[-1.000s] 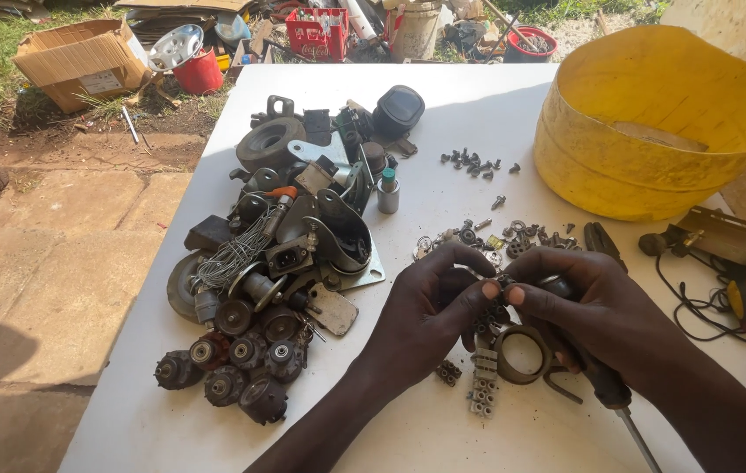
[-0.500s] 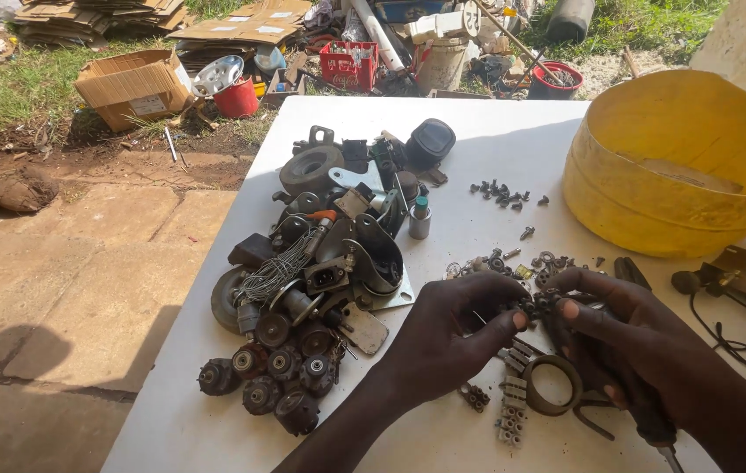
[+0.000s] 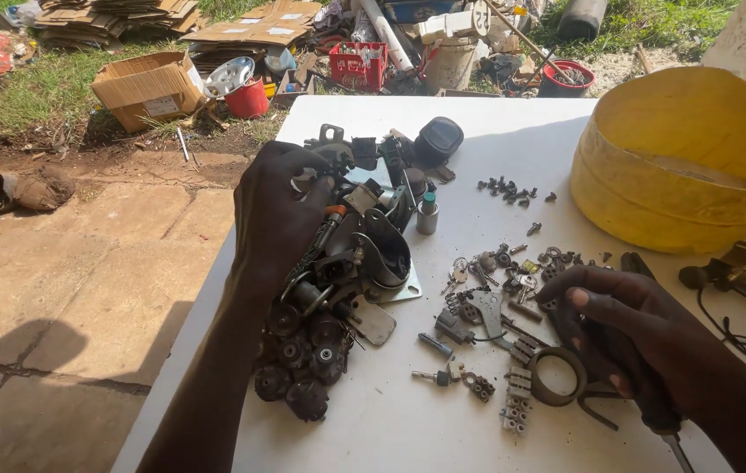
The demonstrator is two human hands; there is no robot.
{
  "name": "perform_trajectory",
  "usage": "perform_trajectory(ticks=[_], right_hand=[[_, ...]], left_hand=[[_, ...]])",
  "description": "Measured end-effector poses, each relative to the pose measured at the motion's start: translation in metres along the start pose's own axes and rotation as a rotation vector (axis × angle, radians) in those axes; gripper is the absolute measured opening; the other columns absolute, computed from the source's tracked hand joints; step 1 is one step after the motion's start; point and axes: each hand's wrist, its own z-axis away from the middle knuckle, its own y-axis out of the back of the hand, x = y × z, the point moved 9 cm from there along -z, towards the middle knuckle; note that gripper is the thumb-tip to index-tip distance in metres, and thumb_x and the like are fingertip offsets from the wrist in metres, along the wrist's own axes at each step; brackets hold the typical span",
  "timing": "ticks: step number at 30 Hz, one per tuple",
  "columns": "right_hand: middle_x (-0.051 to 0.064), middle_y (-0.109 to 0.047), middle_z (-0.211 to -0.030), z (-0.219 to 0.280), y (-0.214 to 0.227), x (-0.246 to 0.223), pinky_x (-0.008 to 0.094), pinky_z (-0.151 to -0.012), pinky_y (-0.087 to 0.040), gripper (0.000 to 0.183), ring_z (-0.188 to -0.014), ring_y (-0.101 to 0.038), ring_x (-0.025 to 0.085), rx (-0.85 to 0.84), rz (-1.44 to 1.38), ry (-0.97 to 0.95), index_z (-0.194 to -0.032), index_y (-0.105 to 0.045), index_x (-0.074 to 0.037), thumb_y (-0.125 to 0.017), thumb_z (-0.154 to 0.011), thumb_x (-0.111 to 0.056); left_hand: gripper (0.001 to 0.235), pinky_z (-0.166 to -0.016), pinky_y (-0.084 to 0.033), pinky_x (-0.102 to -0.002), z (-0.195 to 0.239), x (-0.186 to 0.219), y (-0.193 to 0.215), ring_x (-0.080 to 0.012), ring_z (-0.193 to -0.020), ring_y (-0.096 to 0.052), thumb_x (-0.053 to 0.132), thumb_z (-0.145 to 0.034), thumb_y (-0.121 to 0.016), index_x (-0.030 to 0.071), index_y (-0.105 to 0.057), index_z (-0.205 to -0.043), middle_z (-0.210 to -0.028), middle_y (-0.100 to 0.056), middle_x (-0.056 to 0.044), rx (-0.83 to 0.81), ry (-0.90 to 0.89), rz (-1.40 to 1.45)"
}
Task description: The person sorts small metal parts on a white table outdoors, using a screwdriver to separate components and placing them into a yellow bucket. They handle various connectors, screws, and cylindrical pieces, organizing them into piles.
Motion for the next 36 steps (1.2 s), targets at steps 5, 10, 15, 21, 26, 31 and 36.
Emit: perform_trajectory(ticks=[5, 10, 15, 21, 26, 31, 36], right_hand=[[0.024, -0.050, -0.054, 0.004, 0.001, -0.004, 0.033, -0.024, -0.032, 0.028, -0.030, -0.036, 0.022, 0.050, 0.088, -0.041, -0.104, -0.077, 0.002, -0.059, -0.093, -0.015], [0.023, -0.050, -0.053, 0.007, 0.002, -0.007, 0.032, -0.026, -0.031, 0.027, -0.031, -0.036, 0.022, 0.054, 0.083, -0.043, -0.105, -0.075, -0.001, -0.059, -0.093, -0.018], [0.017, -0.051, -0.063, 0.005, 0.004, -0.015, 0.031, -0.022, -0.025, 0.027, -0.026, -0.036, 0.023, 0.055, 0.027, 0.060, -0.106, -0.071, 0.002, -0.053, -0.095, -0.014], [0.010, -0.040, -0.067, 0.009, 0.043, -0.022, 0.029, -0.023, -0.023, 0.025, -0.030, -0.032, 0.016, 0.174, -0.140, 0.206, -0.110, -0.061, -0.001, -0.047, -0.102, -0.020], [0.003, -0.043, -0.065, 0.008, 0.041, -0.027, 0.021, -0.025, -0.027, 0.022, -0.032, -0.032, 0.009, 0.004, -0.399, 0.381, -0.100, -0.059, -0.005, -0.051, -0.100, -0.026], [0.004, -0.045, -0.065, 0.006, 0.036, -0.024, 0.023, -0.030, -0.026, 0.022, -0.035, -0.032, 0.011, -0.051, -0.507, 0.343, -0.100, -0.063, -0.008, -0.054, -0.097, -0.027], [0.005, -0.049, -0.069, 0.007, 0.032, -0.021, 0.023, -0.030, -0.031, 0.028, -0.035, -0.040, 0.012, -0.169, -0.544, 0.360, -0.107, -0.065, -0.003, -0.051, -0.101, -0.027]], left_hand=[[0.016, -0.074, -0.054, -0.040, -0.001, -0.006, -0.024, -0.0260, -0.092, -0.067, 0.014, -0.081, -0.070, 0.009, -0.076, -0.095, -0.102, -0.066, -0.007, -0.074, -0.024, -0.043], [0.021, -0.065, -0.056, -0.037, 0.012, 0.058, 0.005, -0.0270, -0.087, -0.069, 0.003, -0.084, -0.069, 0.008, -0.068, -0.104, -0.107, -0.058, -0.010, 0.041, -0.185, 0.037], [0.020, -0.076, -0.053, -0.040, 0.032, 0.120, -0.008, -0.0307, -0.089, -0.070, -0.001, -0.084, -0.071, 0.005, -0.070, -0.102, -0.101, -0.074, -0.012, -0.148, -0.446, 0.235], [0.015, -0.057, -0.056, -0.032, 0.066, 0.136, -0.058, -0.0168, -0.060, -0.070, 0.006, -0.087, -0.070, 0.011, -0.071, -0.101, -0.081, -0.075, -0.005, -0.526, -0.479, 0.431], [0.023, -0.062, -0.051, -0.037, 0.112, 0.138, -0.092, -0.0232, -0.076, -0.068, 0.013, -0.079, -0.071, 0.009, -0.070, -0.101, -0.092, -0.070, -0.007, -1.046, -0.395, 0.424], [0.059, -0.055, -0.048, -0.043, 0.131, 0.146, -0.099, -0.0271, -0.080, -0.067, 0.025, -0.069, -0.085, 0.015, -0.060, -0.121, -0.099, -0.065, -0.006, -1.146, -0.378, 0.316], [0.079, -0.071, -0.047, -0.047, 0.140, 0.183, -0.092, -0.0299, -0.097, -0.059, 0.055, -0.064, -0.076, 0.017, -0.053, -0.129, -0.106, -0.053, -0.007, -0.844, -0.584, 0.414]])
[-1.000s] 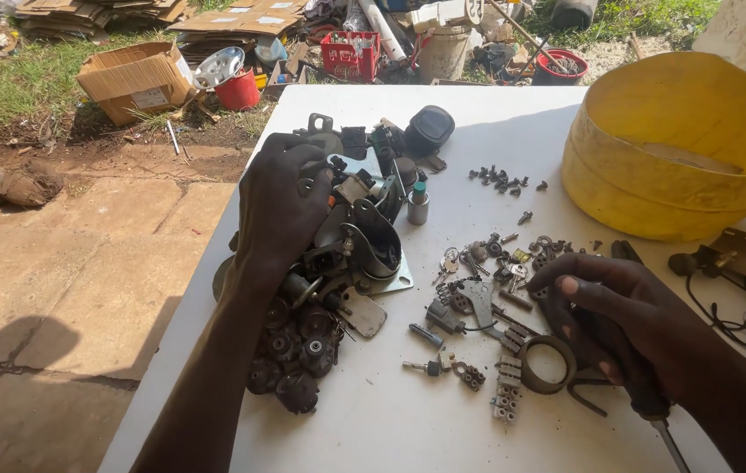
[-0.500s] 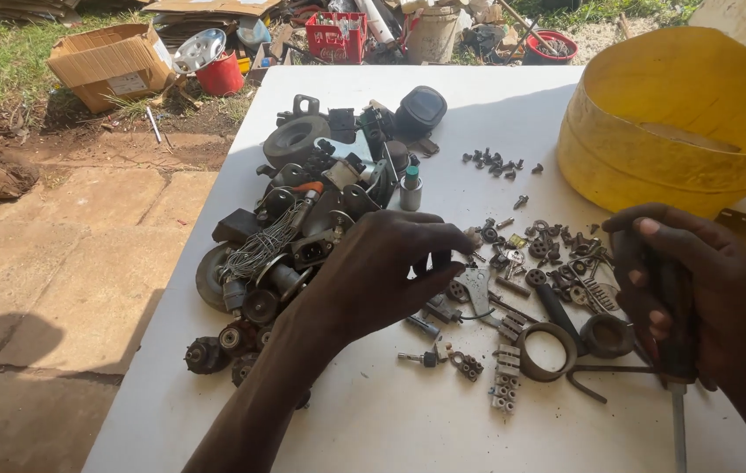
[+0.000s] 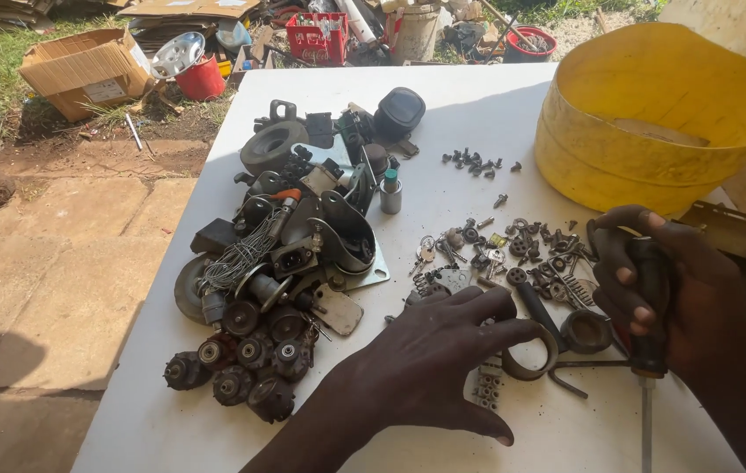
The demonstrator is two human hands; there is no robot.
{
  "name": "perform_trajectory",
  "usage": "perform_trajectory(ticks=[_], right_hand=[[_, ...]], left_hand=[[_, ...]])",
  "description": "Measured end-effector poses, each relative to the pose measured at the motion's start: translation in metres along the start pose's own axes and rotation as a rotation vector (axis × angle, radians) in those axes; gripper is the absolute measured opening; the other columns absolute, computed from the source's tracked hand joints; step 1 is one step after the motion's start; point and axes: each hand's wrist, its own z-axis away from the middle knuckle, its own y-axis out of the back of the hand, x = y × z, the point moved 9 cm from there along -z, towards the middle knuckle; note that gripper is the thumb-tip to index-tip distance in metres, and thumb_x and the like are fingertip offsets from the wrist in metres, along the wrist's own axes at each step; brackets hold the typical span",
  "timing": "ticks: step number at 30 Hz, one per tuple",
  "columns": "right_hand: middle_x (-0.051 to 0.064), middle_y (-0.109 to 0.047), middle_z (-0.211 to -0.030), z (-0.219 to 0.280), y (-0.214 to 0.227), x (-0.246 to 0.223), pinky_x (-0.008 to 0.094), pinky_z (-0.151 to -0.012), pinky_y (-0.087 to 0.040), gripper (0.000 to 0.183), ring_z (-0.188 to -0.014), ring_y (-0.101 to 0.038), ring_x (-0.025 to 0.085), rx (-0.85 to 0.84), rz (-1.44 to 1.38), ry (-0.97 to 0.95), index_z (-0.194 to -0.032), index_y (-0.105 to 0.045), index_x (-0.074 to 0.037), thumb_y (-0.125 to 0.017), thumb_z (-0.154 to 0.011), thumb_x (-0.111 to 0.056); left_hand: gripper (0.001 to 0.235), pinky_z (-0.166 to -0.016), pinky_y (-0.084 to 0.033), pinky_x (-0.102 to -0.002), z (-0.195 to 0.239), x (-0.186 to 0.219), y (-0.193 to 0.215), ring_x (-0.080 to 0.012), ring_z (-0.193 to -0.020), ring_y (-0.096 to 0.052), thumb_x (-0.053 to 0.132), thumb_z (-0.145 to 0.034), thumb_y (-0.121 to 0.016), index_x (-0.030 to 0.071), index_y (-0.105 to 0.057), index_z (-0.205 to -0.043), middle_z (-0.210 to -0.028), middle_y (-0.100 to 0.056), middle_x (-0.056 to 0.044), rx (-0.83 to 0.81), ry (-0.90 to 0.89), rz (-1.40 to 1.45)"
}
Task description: The person sorts small metal parts on a white table outdoors, using a screwdriver to separate components and placing them into a yellow bucket. They handle various connectors, screws, and cylindrical pieces, organizing them into piles.
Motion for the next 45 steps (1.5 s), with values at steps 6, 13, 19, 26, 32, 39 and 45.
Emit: perform_trajectory(ticks=[6, 13, 19, 26, 32, 39, 45], right_hand=[[0.005, -0.050, -0.068, 0.000, 0.003, 0.000, 0.023, -0.030, -0.032, 0.026, -0.035, -0.042, 0.011, 0.025, 0.011, -0.002, -0.105, -0.064, -0.005, -0.054, -0.098, -0.027], [0.006, -0.048, -0.066, -0.001, -0.004, -0.002, 0.023, -0.027, -0.036, 0.026, -0.033, -0.041, 0.011, 0.019, 0.019, -0.003, -0.103, -0.065, -0.003, -0.051, -0.099, -0.024], [0.005, -0.047, -0.065, -0.001, -0.002, 0.000, 0.023, -0.024, -0.035, 0.025, -0.033, -0.040, 0.011, 0.044, 0.021, -0.034, -0.101, -0.063, -0.005, -0.052, -0.098, -0.028], [0.006, -0.047, -0.064, 0.000, -0.008, -0.003, 0.023, -0.027, -0.035, 0.028, -0.033, -0.041, 0.011, 0.036, 0.028, -0.006, -0.101, -0.066, -0.002, -0.051, -0.098, -0.025], [0.006, -0.048, -0.070, 0.000, 0.001, 0.003, 0.023, -0.030, -0.035, 0.029, -0.038, -0.044, 0.011, 0.140, 0.070, -0.030, -0.106, -0.063, -0.002, -0.051, -0.097, -0.028], [0.005, -0.047, -0.072, 0.000, 0.011, 0.010, 0.024, -0.032, -0.035, 0.021, -0.043, -0.042, 0.011, 0.295, 0.131, -0.068, -0.109, -0.058, -0.003, -0.051, -0.095, -0.018], [0.004, -0.045, -0.073, 0.000, 0.015, -0.009, 0.022, -0.034, -0.034, 0.019, -0.047, -0.042, 0.011, 0.366, 0.168, -0.010, -0.113, -0.058, -0.007, -0.050, -0.097, -0.014]], left_hand=[[0.054, -0.074, -0.049, -0.045, -0.005, -0.017, -0.004, -0.0311, -0.097, -0.058, 0.018, -0.072, -0.082, 0.013, -0.059, -0.120, -0.110, -0.057, -0.009, 0.133, 0.072, -0.045], [0.055, -0.085, -0.050, -0.046, 0.000, -0.030, 0.006, -0.0344, -0.115, -0.051, 0.006, -0.071, -0.079, 0.003, -0.059, -0.122, -0.126, -0.056, -0.015, 0.259, 0.138, -0.061], [0.079, -0.107, -0.031, -0.053, -0.006, -0.017, -0.010, -0.0374, -0.141, -0.033, 0.041, -0.075, -0.079, 0.012, -0.048, -0.141, -0.149, -0.043, -0.010, 0.189, 0.064, -0.083], [0.046, -0.101, -0.042, -0.042, -0.004, -0.019, 0.013, -0.0287, -0.122, -0.052, 0.028, -0.092, -0.060, 0.010, -0.055, -0.133, -0.130, -0.057, -0.011, 0.343, 0.157, 0.386], [0.049, -0.091, -0.053, -0.034, 0.003, -0.056, 0.008, -0.0227, -0.113, -0.062, 0.035, -0.097, -0.050, 0.004, -0.056, -0.135, -0.125, -0.065, -0.013, 0.504, 0.327, 1.011], [0.048, -0.079, -0.062, -0.043, 0.011, -0.078, -0.011, -0.0310, -0.080, -0.070, 0.031, -0.093, -0.054, -0.008, -0.066, -0.117, -0.102, -0.071, -0.023, 0.594, 0.561, 1.435], [0.038, -0.066, -0.064, -0.042, 0.023, -0.094, -0.002, -0.0316, -0.075, -0.072, 0.027, -0.091, -0.059, -0.002, -0.072, -0.112, -0.100, -0.074, -0.019, 0.721, 0.646, 1.344]])
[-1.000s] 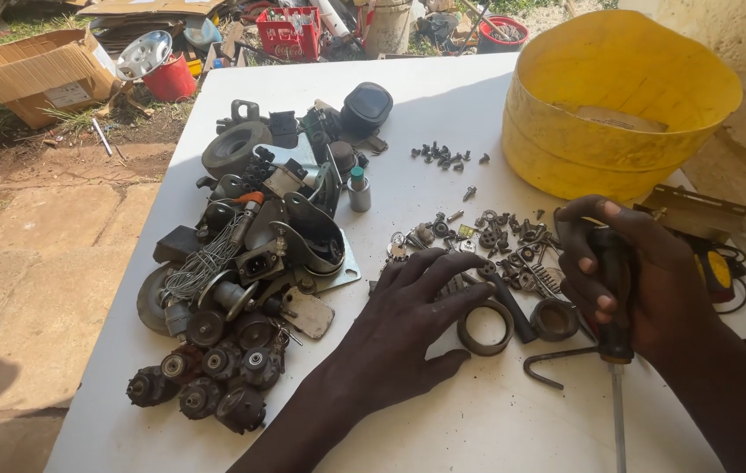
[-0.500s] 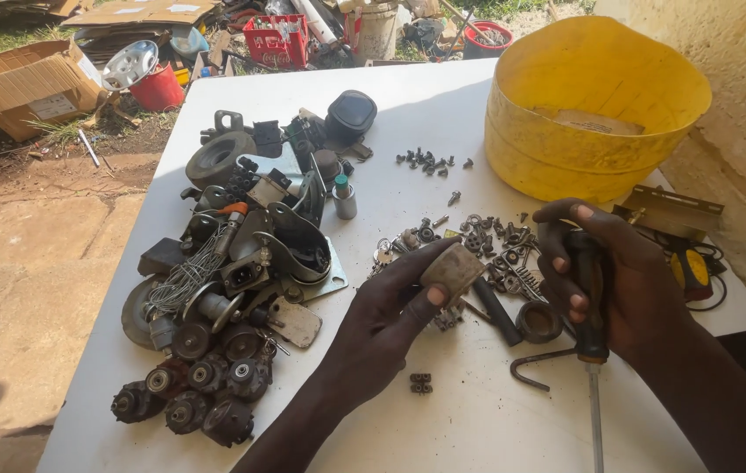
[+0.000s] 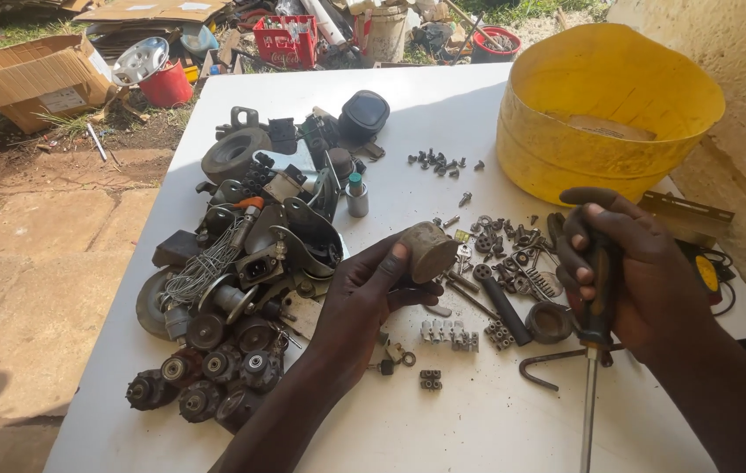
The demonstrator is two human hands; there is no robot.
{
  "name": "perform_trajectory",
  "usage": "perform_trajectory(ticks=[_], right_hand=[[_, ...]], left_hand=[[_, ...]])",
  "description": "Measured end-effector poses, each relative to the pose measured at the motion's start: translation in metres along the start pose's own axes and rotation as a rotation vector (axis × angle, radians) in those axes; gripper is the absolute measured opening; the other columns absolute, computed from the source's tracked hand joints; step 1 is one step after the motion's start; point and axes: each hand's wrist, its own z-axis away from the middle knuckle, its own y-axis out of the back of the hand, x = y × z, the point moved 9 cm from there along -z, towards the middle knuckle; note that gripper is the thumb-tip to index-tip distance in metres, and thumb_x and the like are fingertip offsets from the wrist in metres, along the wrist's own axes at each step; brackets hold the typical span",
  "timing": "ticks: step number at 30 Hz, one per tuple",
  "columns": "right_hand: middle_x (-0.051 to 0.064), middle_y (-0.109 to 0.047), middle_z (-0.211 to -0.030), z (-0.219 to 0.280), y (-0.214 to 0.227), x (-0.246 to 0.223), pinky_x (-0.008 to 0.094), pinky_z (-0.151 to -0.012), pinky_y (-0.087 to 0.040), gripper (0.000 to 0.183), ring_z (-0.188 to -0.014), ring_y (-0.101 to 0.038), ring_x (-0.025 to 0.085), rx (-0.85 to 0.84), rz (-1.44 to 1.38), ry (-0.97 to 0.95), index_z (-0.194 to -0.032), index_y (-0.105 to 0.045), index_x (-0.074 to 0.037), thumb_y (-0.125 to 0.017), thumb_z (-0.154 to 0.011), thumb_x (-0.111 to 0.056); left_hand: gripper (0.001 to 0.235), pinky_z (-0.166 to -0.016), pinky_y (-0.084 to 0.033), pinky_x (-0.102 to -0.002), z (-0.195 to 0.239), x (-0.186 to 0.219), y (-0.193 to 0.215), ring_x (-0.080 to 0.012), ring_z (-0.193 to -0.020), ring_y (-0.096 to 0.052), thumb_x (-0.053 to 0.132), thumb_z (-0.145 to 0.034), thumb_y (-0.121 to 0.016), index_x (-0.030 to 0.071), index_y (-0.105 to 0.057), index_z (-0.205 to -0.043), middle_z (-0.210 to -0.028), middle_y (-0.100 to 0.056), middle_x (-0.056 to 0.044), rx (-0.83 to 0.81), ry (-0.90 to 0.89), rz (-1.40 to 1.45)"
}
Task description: The person sorts small metal parts on a white table outdoors, using a screwdriver to separate components and placing them into a yellow bucket. They handle various connectors, screws, and cylindrical pieces, organizing them into piles.
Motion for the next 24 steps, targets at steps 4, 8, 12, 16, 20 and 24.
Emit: perform_trajectory(ticks=[4, 8, 12, 16, 20, 24], right_hand=[[-0.002, -0.044, -0.078, 0.007, 0.040, -0.018, 0.021, -0.054, -0.035, 0.014, -0.063, -0.042, 0.008, 0.293, 0.033, 0.097, -0.111, -0.055, -0.016, -0.048, -0.104, -0.026], [0.000, -0.050, -0.084, 0.062, 0.041, 0.002, 0.030, -0.080, -0.049, 0.011, -0.080, -0.051, 0.013, 0.396, -0.061, 0.190, -0.108, -0.056, -0.016, -0.051, -0.106, -0.025], [0.012, -0.054, -0.087, 0.106, 0.035, 0.016, 0.033, -0.076, -0.050, 0.015, -0.087, -0.060, 0.023, 0.424, 0.248, 0.297, -0.112, -0.060, -0.003, -0.047, -0.107, -0.010], [0.021, -0.059, -0.088, 0.121, 0.048, 0.038, 0.034, -0.076, -0.049, 0.022, -0.088, -0.064, 0.028, 0.434, 0.238, 0.165, -0.113, -0.058, 0.002, -0.047, -0.095, 0.010], [0.017, -0.067, -0.090, 0.131, 0.031, 0.017, 0.030, -0.074, -0.050, 0.018, -0.087, -0.063, 0.022, 0.426, 0.665, 0.261, -0.100, -0.065, 0.004, -0.050, -0.092, 0.010], [0.001, -0.076, -0.109, 0.116, -0.037, -0.008, 0.028, -0.072, -0.047, 0.019, -0.101, -0.069, 0.013, 0.065, 1.170, 0.447, -0.100, -0.072, -0.008, -0.066, -0.083, -0.006]], left_hand=[[0.027, -0.080, -0.063, -0.035, -0.002, 0.004, 0.005, -0.0248, -0.078, -0.074, 0.023, -0.094, -0.060, 0.002, -0.076, -0.102, -0.095, -0.076, -0.010, 0.025, -0.043, -0.061], [0.034, -0.078, -0.063, -0.034, -0.003, 0.001, 0.015, -0.0227, -0.077, -0.073, 0.021, -0.091, -0.062, 0.003, -0.073, -0.118, -0.099, -0.076, -0.010, 0.096, -0.064, -0.084], [0.037, -0.076, -0.063, -0.031, -0.001, 0.012, 0.010, -0.0218, -0.079, -0.074, 0.021, -0.091, -0.061, 0.004, -0.070, -0.122, -0.102, -0.077, -0.011, 0.074, -0.143, -0.134], [0.037, -0.083, -0.064, -0.032, 0.006, 0.015, 0.001, -0.0202, -0.094, -0.073, 0.019, -0.090, -0.062, 0.001, -0.068, -0.121, -0.108, -0.076, -0.013, 0.035, -0.209, -0.148], [0.034, -0.079, -0.059, -0.030, 0.015, 0.033, -0.008, -0.0184, -0.106, -0.068, 0.024, -0.091, -0.060, 0.011, -0.069, -0.121, -0.115, -0.069, -0.006, 0.005, -0.383, -0.430], [0.028, -0.078, -0.061, -0.029, 0.019, 0.036, -0.020, -0.0210, -0.111, -0.067, 0.022, -0.092, -0.060, 0.011, -0.070, -0.115, -0.115, -0.068, -0.007, -0.066, -0.476, -0.539]])
